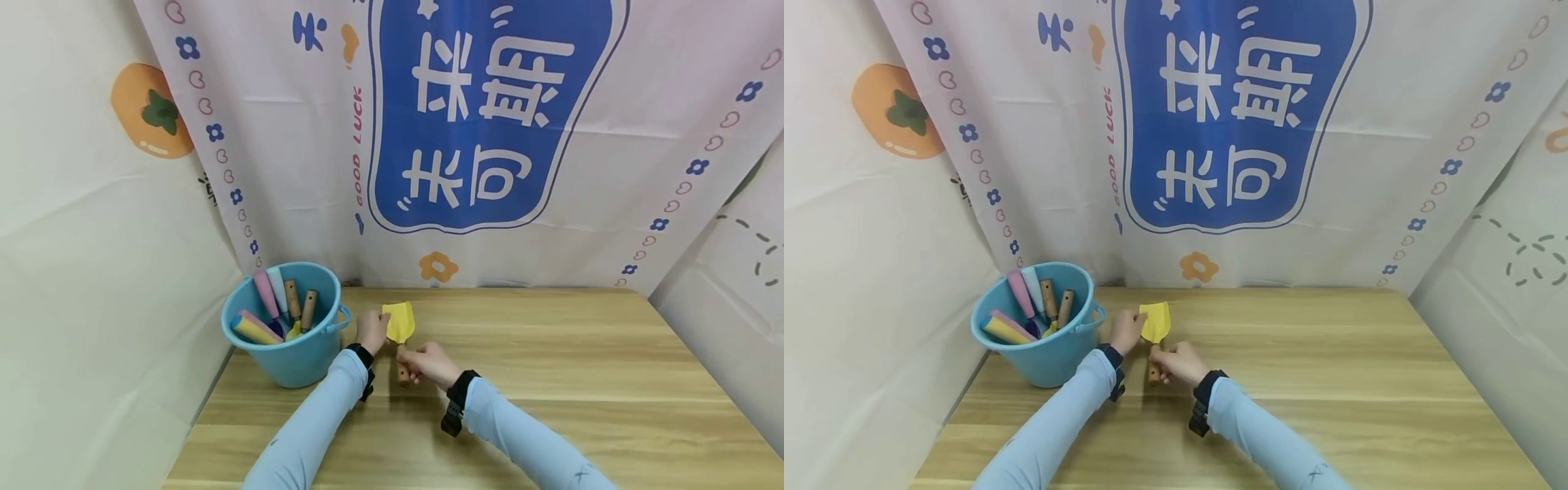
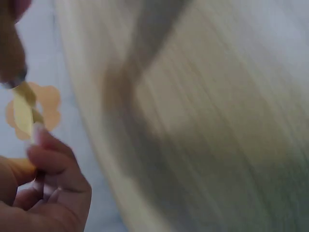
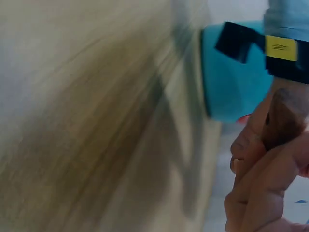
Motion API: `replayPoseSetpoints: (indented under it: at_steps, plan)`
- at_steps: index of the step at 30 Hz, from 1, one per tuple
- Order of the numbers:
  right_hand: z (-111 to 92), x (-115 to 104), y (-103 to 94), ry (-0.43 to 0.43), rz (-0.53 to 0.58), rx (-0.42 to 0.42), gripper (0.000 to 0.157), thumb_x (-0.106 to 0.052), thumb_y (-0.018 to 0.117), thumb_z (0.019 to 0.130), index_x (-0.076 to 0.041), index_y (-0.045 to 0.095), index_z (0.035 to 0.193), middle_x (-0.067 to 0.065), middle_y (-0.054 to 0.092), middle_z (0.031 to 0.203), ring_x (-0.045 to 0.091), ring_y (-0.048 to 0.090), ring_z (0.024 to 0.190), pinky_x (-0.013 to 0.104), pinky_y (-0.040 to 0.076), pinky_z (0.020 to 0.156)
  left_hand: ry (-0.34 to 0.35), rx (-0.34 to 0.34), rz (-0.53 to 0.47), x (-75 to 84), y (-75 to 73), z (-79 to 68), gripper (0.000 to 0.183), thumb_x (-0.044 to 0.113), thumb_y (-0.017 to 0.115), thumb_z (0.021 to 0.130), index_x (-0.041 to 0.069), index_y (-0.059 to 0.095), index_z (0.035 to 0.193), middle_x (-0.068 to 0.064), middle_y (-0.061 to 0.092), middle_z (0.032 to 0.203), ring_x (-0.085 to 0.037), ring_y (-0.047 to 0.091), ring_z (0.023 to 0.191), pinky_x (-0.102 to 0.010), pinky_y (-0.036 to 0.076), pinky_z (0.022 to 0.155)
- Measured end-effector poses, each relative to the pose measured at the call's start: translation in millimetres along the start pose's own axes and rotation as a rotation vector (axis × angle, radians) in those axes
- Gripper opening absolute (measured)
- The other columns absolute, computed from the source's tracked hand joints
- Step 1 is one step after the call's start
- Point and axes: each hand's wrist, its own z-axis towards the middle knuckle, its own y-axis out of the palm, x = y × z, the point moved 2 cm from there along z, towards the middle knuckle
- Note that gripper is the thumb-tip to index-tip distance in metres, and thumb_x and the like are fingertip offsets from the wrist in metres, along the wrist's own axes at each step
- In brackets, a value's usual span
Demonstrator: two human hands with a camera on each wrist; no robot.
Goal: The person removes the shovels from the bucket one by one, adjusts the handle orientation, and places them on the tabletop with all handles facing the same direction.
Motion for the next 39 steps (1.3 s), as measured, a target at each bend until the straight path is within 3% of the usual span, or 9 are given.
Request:
replayPoseSetpoints:
  at_steps: [2,6,14,27,33,36,39]
  plan:
    - [7,7,1.4,-0.001,-0.043,0.027,0.035,-0.025,0.060,0.089,-0.007,0.055,0.059,-0.003,0.045,0.048,0.010,0.053,0.050,0.028,0.048,0.053,-0.053,-0.019,-0.009,-5.0,4.2,3.3,0.025,0.010,0.053,0.093,-0.006,0.064,0.077,-0.010,0.061,0.060,-0.018,0.061,0.048,-0.024,0.047,0.043]
    - [13,17,2.8,0.008,-0.106,0.083,0.037,-0.027,0.059,0.090,-0.007,0.056,0.058,-0.001,0.051,0.049,0.010,0.054,0.048,0.027,0.050,0.050,-0.075,-0.040,0.019,-11.9,10.9,5.9,0.017,0.003,0.058,0.089,-0.008,0.066,0.079,-0.013,0.063,0.065,-0.020,0.062,0.054,-0.026,0.049,0.046]
    - [18,26,5.3,0.028,-0.093,0.165,0.029,-0.023,0.064,0.086,-0.007,0.054,0.064,-0.001,0.052,0.052,0.009,0.053,0.044,0.024,0.049,0.045,-0.120,-0.017,0.067,-22.5,18.3,8.6,0.014,0.001,0.064,0.084,-0.005,0.063,0.071,-0.009,0.061,0.058,-0.015,0.058,0.045,-0.025,0.047,0.045]
    - [20,30,5.5,0.097,-0.032,0.139,0.026,-0.021,0.065,0.086,-0.008,0.050,0.069,0.002,0.056,0.059,0.008,0.054,0.043,0.024,0.049,0.045,-0.155,-0.008,-0.007,-28.8,23.7,14.9,0.012,0.004,0.065,0.085,-0.005,0.062,0.077,-0.014,0.062,0.069,-0.016,0.060,0.047,-0.027,0.049,0.046]
    - [19,28,4.1,0.090,-0.041,0.103,0.027,-0.025,0.064,0.087,-0.005,0.050,0.076,0.004,0.058,0.062,0.009,0.054,0.045,0.025,0.050,0.047,-0.115,-0.009,0.027,-27.1,19.5,11.7,0.021,0.010,0.063,0.087,-0.003,0.062,0.071,-0.009,0.060,0.057,-0.015,0.057,0.042,-0.027,0.047,0.045]
    - [18,28,-1.9,0.078,-0.093,0.081,0.029,-0.028,0.063,0.088,-0.001,0.054,0.079,0.006,0.060,0.062,0.010,0.055,0.045,0.027,0.051,0.047,-0.060,-0.015,0.130,-20.3,15.8,7.2,0.028,0.014,0.061,0.089,-0.002,0.062,0.066,-0.006,0.056,0.052,-0.015,0.053,0.043,-0.026,0.042,0.044]
    - [17,27,-12.7,0.075,-0.146,0.062,0.029,-0.028,0.060,0.090,0.000,0.057,0.082,0.007,0.061,0.064,0.013,0.058,0.048,0.030,0.052,0.049,-0.005,-0.027,0.244,-6.6,10.3,0.3,0.026,0.017,0.061,0.090,-0.001,0.061,0.071,-0.004,0.054,0.057,-0.016,0.049,0.051,-0.027,0.040,0.048]
